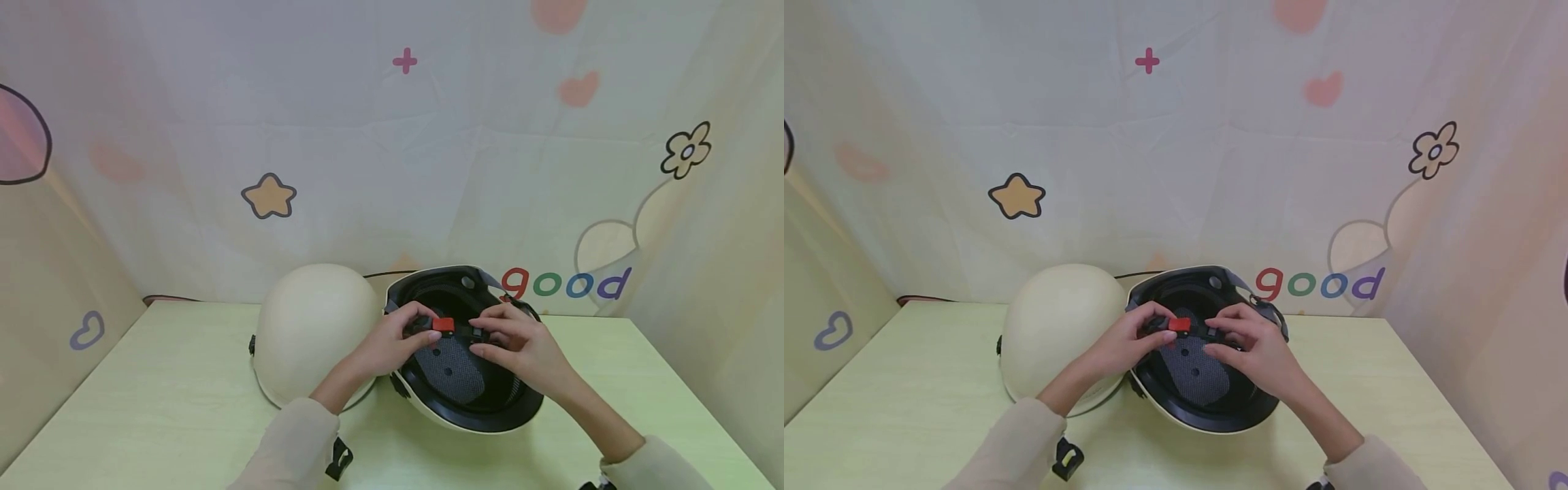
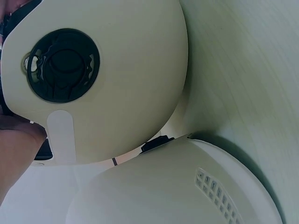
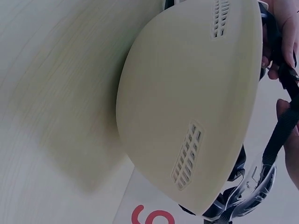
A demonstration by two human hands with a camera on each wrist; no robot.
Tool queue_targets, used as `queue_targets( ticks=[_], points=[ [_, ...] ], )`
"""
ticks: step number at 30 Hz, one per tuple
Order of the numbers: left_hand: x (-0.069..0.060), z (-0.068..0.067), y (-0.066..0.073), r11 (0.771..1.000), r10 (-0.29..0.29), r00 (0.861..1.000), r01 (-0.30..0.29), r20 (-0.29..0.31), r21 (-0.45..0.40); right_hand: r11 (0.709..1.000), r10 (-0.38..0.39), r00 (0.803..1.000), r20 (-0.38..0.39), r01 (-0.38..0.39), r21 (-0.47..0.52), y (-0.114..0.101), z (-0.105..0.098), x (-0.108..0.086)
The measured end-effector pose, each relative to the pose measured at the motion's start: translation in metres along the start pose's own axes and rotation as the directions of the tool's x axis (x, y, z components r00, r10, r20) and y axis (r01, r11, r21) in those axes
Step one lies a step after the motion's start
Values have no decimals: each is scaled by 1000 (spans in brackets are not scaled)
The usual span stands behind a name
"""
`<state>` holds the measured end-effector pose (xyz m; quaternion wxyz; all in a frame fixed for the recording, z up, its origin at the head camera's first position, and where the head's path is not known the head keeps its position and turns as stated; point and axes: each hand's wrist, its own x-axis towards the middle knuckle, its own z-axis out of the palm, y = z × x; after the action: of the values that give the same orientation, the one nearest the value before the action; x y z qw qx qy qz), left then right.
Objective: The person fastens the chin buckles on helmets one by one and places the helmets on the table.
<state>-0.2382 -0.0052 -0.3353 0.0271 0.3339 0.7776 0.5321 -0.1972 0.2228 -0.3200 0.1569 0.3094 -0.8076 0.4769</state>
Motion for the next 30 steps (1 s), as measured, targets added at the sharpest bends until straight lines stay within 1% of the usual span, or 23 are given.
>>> queue_targets(
  ticks=[2,6,10,17,19,23,25,30],
  points=[
    [0,0,-1,1000,9,1000,-9,-3,5,1000,3,1000,4,-3,7,1,-1,-1],
    [1,0,-1,999,47,999,-47,-13,17,1000,3,1000,11,-3,11,2,-2,-1],
    [1,0,1,997,77,997,-77,-24,29,1000,20,1000,9,-20,-8,1,-3,0],
    [2,1,7,998,61,998,-60,-32,31,1000,23,1000,0,-23,-11,2,-4,0],
    [2,1,8,998,61,997,-60,-37,21,999,22,1000,-8,-22,-33,2,-4,0],
    [2,0,10,998,58,997,-59,-40,-2,993,28,999,-23,-31,-110,0,-4,0],
    [1,-1,10,998,58,998,-59,-33,-17,990,35,999,-26,-38,-135,-1,-4,0],
    [0,-4,11,996,82,997,-82,-8,-27,986,28,999,-25,-32,-164,-1,-4,1]
  ],
)
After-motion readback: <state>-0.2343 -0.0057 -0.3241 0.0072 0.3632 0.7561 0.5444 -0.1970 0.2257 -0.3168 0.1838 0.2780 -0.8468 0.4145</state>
